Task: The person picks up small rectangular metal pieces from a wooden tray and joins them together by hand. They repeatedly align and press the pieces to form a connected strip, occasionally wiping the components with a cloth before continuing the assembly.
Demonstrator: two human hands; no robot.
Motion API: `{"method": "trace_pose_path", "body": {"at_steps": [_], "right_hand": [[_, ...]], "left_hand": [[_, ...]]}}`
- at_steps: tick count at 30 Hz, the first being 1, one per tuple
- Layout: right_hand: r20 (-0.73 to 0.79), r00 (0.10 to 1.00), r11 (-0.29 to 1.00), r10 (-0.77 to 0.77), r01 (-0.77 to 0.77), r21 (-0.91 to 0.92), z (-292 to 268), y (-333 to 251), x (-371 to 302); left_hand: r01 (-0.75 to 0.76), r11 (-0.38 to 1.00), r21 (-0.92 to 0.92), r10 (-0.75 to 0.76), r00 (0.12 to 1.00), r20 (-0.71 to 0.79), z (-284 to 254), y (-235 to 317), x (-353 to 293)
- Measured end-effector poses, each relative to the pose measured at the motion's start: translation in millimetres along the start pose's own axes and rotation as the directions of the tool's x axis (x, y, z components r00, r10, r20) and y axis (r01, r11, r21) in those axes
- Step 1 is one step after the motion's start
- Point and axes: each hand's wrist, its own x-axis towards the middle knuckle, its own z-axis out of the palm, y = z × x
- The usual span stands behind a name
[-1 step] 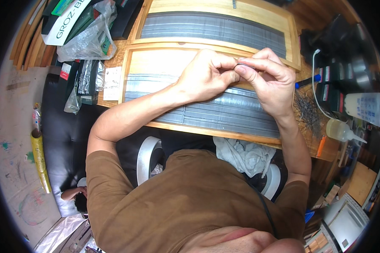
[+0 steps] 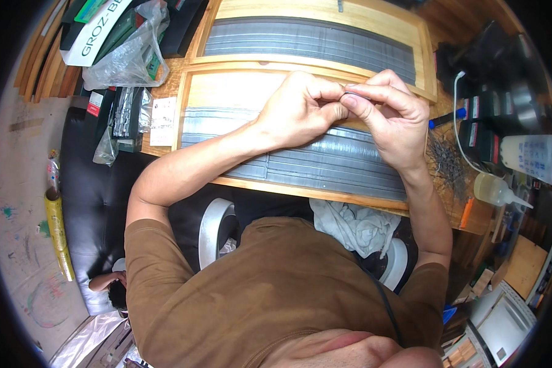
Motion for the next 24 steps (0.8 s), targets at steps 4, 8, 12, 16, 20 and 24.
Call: {"method": "trace_pose_path", "body": {"at_steps": [4,8,12,16,20,24], "right_hand": [[0.004,1.0,1.0,-0.006,0.006,-0.011,-0.8,-1.0,0.8],[0.009,1.0,1.0,-0.013,0.013,-0.006,-0.8,-0.4,1.4],[0.008,1.0,1.0,-0.006,0.006,0.007,-1.2,-1.0,1.8],[0.006,1.0,1.0,-0.003,0.003,0.01,-1.3,-1.4,2.1],[0.005,1.0,1.0,-0.006,0.006,-0.001,-1.8,-0.3,2.4],[0.003,1.0,1.0,0.007,-0.007,0.0,-1.7,-1.6,2.5]], "left_hand": [[0.011,1.0,0.009,-0.011,1.0,0.008,-1.6,5.5,-0.3],[-0.005,1.0,0.007,0.005,1.0,0.003,-0.9,2.5,-1.1],[-0.01,1.0,-0.014,0.01,1.0,0.002,-0.6,2.6,-1.1],[0.001,1.0,-0.017,-0.001,1.0,0.001,-0.5,2.7,-1.1],[0.004,1.0,-0.012,-0.004,1.0,0.013,-1.3,3.2,-1.0],[-0.007,0.999,-0.037,0.007,1.0,0.004,-0.4,3.6,-1.1]]}}
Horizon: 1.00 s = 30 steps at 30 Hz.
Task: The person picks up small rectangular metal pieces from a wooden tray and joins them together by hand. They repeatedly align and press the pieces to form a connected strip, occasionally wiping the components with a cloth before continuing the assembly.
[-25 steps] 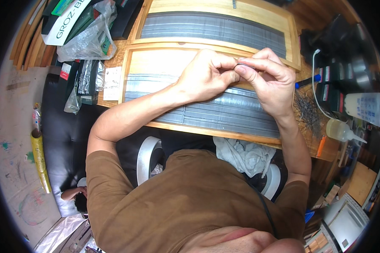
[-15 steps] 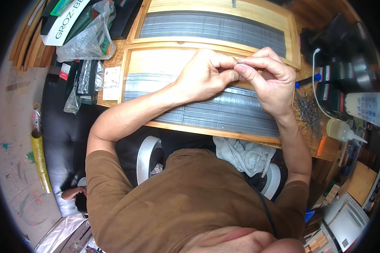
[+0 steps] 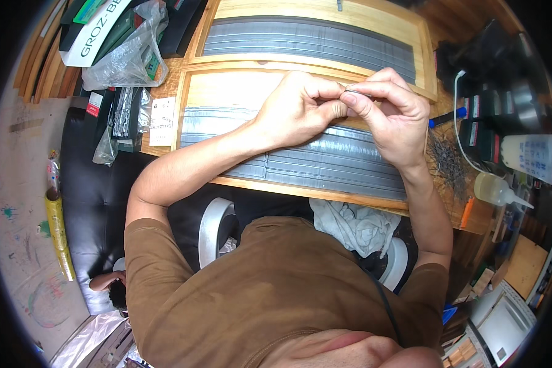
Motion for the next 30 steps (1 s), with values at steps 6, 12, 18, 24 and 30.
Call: {"method": "trace_pose_path", "body": {"at_steps": [6,12,18,24,30], "right_hand": [[0.002,1.0,1.0,0.002,-0.002,0.003,-0.6,2.6,0.1],[0.012,1.0,1.0,0.002,-0.002,-0.007,-1.7,4.6,0.0],[0.018,1.0,1.0,0.013,-0.013,-0.004,-2.5,3.9,0.1],[-0.001,1.0,1.0,0.001,-0.001,-0.015,0.7,1.4,0.5],[0.009,0.998,0.989,-0.063,0.063,-0.131,0.1,0.3,0.4]], "left_hand": [[0.005,1.0,-0.001,-0.005,1.0,-0.001,0.2,-0.9,0.4],[0.013,1.0,0.027,-0.013,1.0,-0.003,-1.2,2.4,0.4],[-0.017,1.0,0.005,0.017,1.0,-0.017,-0.5,2.4,-0.1],[0.028,1.0,0.015,-0.028,1.0,0.014,-2.9,2.4,1.4],[0.02,0.999,0.028,-0.02,1.0,0.01,-1.7,1.6,1.7]]}}
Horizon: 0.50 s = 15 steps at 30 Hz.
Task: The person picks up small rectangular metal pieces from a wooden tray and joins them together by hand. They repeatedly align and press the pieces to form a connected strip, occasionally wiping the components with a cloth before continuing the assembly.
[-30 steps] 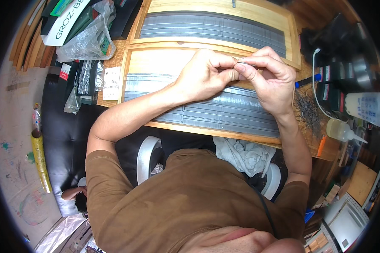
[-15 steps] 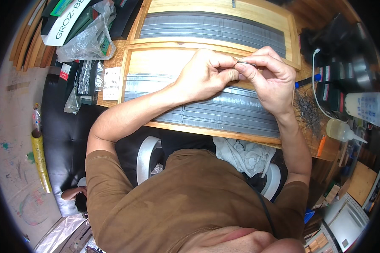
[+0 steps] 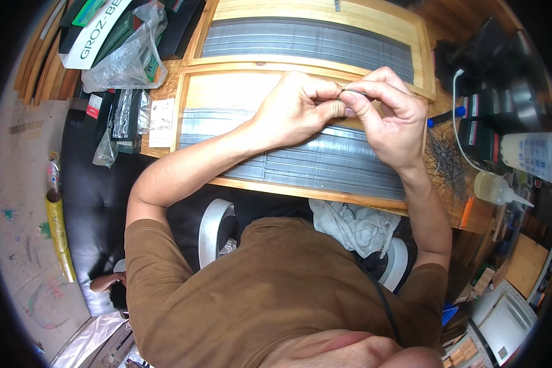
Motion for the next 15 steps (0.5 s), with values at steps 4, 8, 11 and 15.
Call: {"method": "trace_pose_path", "body": {"at_steps": [4,8,11,15], "right_hand": [[-0.006,1.0,1.0,0.001,-0.001,0.011,0.4,0.9,-0.5],[-0.001,1.0,1.0,0.0,0.0,0.024,1.5,1.9,0.0],[-0.006,1.0,0.999,0.02,-0.02,0.038,2.4,3.2,-1.3],[-0.012,1.0,0.998,0.029,-0.028,0.055,-6.1,3.7,1.1]], "left_hand": [[-0.003,1.0,-0.013,0.003,1.0,0.001,0.4,-0.6,0.5],[-0.015,0.999,-0.041,0.015,1.0,-0.003,-0.2,-1.6,-0.5],[-0.01,0.999,-0.035,0.01,1.0,0.0,-1.1,-1.9,-0.4],[-0.034,0.996,-0.083,0.027,0.996,-0.084,5.7,-2.0,0.4]]}}
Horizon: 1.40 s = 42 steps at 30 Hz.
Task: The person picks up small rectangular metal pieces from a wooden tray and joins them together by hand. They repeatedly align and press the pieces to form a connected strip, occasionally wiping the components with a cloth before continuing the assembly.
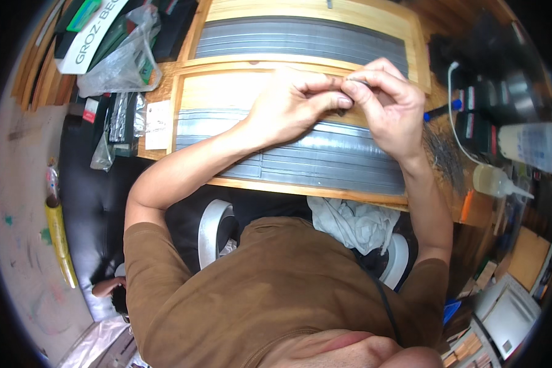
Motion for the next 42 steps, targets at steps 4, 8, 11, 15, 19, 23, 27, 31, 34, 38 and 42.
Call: {"method": "trace_pose_path", "body": {"at_steps": [4,8,11,15,19,23,27,31,34,38,42], "right_hand": [[0.015,0.991,0.977,-0.134,0.135,-0.163,-36.6,-16.7,15.2],[-0.061,0.998,0.922,0.007,-0.03,-0.386,-118.6,-69.2,-5.7],[-0.093,0.974,0.75,0.209,-0.22,-0.624,-151.6,-79.6,-32.7],[-0.115,0.961,0.653,0.25,-0.255,-0.713,-158.9,-82.2,-41.9],[0.052,0.987,0.833,0.155,-0.102,-0.543,-102.0,-68.1,-7.1],[0.088,0.994,0.967,0.064,-0.04,-0.25,-29.8,-39.3,3.9],[0.067,0.997,0.992,0.044,-0.036,-0.118,-0.1,-24.4,5.2],[0.044,0.998,0.999,0.047,-0.046,-0.024,4.7,-11.8,2.2],[0.048,0.997,0.998,0.055,-0.055,0.005,3.8,-7.0,2.1],[0.054,0.995,0.996,0.078,-0.08,0.036,2.5,-4.5,0.8],[0.049,0.998,0.999,0.044,-0.044,-0.002,4.0,-6.0,1.4]], "left_hand": [[-0.128,0.982,0.139,0.139,0.988,-0.069,-11.5,-1.8,2.5],[-0.067,0.998,0.016,0.068,0.997,-0.039,-10.4,2.1,4.3],[-0.092,0.995,-0.028,0.09,0.995,-0.04,-8.1,-2.2,4.9],[-0.094,0.995,-0.042,0.094,0.996,-0.004,-3.1,-0.2,5.5],[-0.105,0.989,0.102,0.103,0.994,0.021,-9.5,-0.9,-2.7],[-0.069,0.996,0.056,0.066,0.997,0.05,-6.6,7.7,0.1],[-0.061,0.993,0.098,0.053,0.995,0.086,-11.6,12.9,-1.2],[-0.053,0.991,0.127,0.049,0.998,0.041,-6.5,2.9,-3.6],[-0.018,0.995,0.093,0.012,0.998,0.065,-6.7,5.3,-1.6],[-0.021,0.996,0.085,0.016,0.998,0.056,-3.9,5.1,-0.1],[-0.055,0.998,0.015,0.054,0.997,0.052,-1.7,-5.1,0.6]]}}
